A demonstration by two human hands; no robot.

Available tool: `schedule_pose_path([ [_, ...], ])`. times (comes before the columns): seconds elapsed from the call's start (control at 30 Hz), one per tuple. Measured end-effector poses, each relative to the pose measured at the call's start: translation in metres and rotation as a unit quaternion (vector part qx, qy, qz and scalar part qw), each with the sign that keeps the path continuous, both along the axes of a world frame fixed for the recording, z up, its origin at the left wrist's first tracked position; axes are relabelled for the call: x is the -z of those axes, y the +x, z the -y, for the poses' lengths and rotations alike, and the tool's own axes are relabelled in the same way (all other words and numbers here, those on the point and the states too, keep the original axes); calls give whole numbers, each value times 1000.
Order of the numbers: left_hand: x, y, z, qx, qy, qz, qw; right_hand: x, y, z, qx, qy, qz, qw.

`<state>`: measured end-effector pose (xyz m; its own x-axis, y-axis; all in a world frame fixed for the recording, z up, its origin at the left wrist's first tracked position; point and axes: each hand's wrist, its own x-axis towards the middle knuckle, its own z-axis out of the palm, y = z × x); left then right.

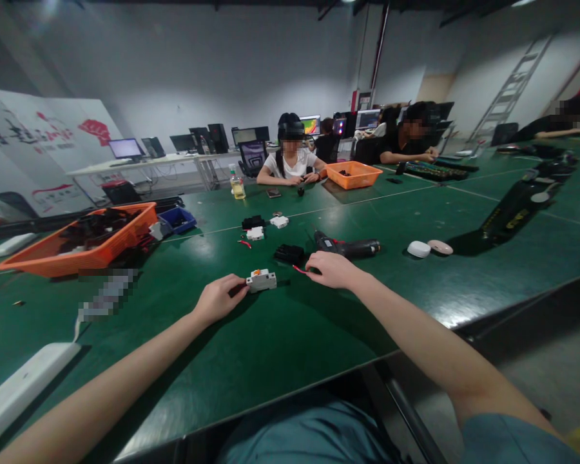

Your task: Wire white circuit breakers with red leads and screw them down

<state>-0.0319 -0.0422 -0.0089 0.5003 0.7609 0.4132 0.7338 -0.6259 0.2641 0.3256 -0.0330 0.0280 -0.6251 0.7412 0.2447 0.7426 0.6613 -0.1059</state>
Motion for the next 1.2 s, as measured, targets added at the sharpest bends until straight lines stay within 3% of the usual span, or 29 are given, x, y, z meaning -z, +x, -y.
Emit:
schedule_pose_path([
  [0.17, 0, -1, -2, 0, -25, 19, 1000, 4, -4, 0, 12, 2, 37, 999],
  [0.37, 0, -3, -7, 17, -85, 58, 995, 3, -7, 0, -34, -112, -36, 992],
  [0.7, -2, -4, -16, -20, -219, 130, 967, -6, 1, 4, 35, -207, 3, 978],
  [1.2, -1, -4, -10, 23, -169, 99, 980, -8, 0, 8, 58, -194, -16, 979],
])
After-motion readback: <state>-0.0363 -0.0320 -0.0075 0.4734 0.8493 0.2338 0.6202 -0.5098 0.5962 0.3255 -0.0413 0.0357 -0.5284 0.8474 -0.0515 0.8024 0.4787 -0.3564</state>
